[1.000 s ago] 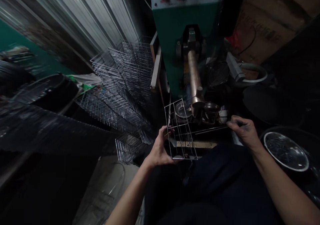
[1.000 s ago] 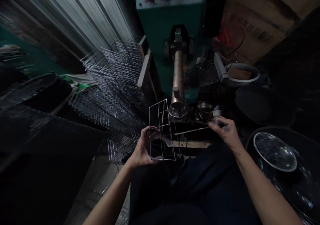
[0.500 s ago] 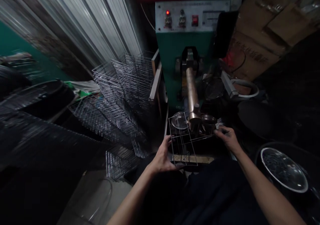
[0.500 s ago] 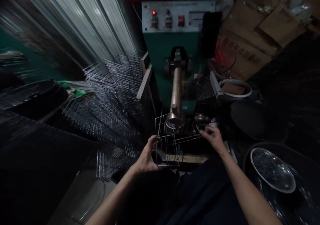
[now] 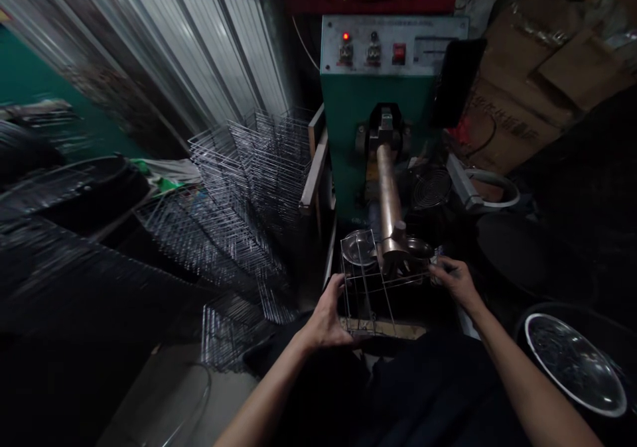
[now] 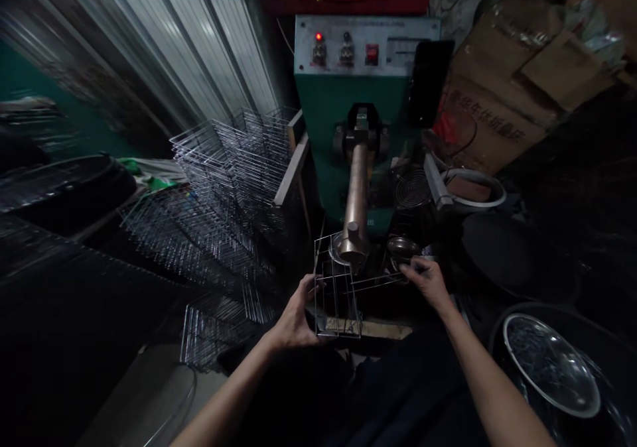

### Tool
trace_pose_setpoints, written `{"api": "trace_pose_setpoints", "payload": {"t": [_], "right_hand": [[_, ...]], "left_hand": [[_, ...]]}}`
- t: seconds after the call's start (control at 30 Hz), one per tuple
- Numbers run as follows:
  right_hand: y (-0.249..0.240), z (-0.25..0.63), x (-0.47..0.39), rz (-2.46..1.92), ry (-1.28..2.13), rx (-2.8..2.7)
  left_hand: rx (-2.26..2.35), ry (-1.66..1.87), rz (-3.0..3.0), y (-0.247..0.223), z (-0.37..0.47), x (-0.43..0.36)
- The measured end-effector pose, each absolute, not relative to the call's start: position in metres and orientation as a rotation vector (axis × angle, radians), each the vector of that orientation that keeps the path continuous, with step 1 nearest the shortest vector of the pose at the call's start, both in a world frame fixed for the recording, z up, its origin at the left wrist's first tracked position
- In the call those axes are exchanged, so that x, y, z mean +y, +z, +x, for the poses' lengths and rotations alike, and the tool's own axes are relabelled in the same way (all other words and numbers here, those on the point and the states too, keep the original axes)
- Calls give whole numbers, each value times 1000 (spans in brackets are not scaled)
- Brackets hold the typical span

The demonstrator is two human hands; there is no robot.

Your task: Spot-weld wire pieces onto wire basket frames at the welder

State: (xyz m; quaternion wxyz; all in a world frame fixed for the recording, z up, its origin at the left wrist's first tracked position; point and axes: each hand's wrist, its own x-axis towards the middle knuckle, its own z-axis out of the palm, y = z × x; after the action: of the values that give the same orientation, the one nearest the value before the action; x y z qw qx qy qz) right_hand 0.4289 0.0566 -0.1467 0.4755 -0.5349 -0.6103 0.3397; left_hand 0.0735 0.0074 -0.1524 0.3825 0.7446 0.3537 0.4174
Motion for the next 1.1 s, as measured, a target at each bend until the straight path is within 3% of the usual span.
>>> {"api": "trace_pose_setpoints", "payload": {"t": [0.87, 1.0, 1.1], "right_hand": [[-138, 429, 73, -1366, 794, -1474], [-127, 440, 64, -1398, 590, -1559], [-131, 484, 3, -1598, 299, -1569]], "left_hand": [[899, 1069, 1873, -152, 77, 32], [888, 1019, 1840, -148, 76, 30], [916, 990, 1855, -146, 73, 28]]}}
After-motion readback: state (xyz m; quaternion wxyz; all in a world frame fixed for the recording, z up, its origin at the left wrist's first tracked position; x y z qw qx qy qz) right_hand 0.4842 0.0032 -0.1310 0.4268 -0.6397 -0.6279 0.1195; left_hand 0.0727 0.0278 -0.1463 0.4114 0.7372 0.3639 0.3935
